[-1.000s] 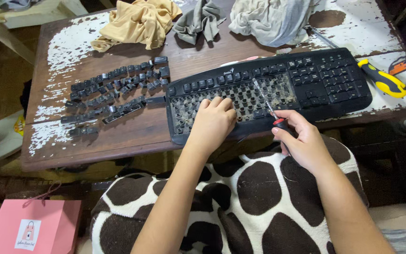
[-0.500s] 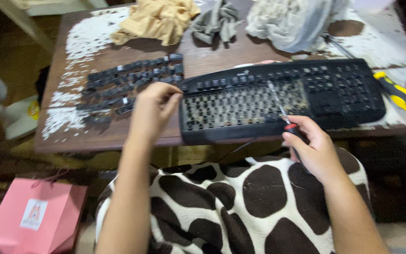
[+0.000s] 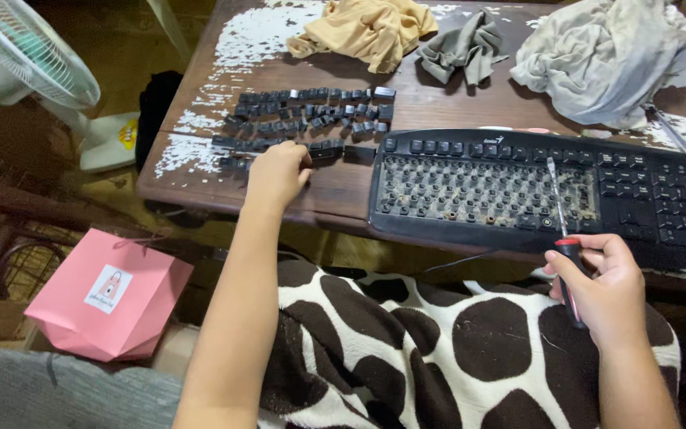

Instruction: The person uses a screwdriver to pry off individual keycaps from a black computer keyboard and places them on the table. The removed keycaps are arranged in rows on the wooden surface. The person continues this process across the keyboard throughout the clip.

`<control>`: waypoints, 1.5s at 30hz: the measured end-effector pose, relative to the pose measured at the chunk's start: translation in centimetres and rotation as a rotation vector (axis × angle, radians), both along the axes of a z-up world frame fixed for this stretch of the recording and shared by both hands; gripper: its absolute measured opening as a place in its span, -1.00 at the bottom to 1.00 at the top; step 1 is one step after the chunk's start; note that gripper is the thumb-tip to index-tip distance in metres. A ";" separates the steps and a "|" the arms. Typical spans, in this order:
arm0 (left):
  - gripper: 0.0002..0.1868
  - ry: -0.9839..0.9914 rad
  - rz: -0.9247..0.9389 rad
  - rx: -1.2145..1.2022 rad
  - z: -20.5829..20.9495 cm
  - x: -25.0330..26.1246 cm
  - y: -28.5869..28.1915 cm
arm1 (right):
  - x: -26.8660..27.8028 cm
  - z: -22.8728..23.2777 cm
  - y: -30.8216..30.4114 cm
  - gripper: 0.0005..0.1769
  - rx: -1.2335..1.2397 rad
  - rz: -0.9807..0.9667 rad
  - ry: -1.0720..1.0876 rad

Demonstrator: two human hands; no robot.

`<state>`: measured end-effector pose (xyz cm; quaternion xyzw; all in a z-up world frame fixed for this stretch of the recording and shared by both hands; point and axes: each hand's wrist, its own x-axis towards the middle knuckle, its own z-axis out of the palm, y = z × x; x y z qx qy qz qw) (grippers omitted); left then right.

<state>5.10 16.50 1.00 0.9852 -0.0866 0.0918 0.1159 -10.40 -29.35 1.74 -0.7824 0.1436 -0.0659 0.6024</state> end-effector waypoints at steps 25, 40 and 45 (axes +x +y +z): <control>-0.62 -0.171 -0.639 -0.476 1.2 -6.5 -25.7 | 3.7 17.5 -2.3 -0.65 -1.124 0.680 0.751; -0.67 -0.140 -0.579 -0.604 0.0 -6.5 -26.1 | 7.8 19.6 1.5 -0.52 -1.063 0.726 1.201; -0.68 -0.135 -0.570 -0.616 -0.2 -6.6 -26.3 | 10.5 20.0 0.9 -0.46 -0.961 0.744 1.245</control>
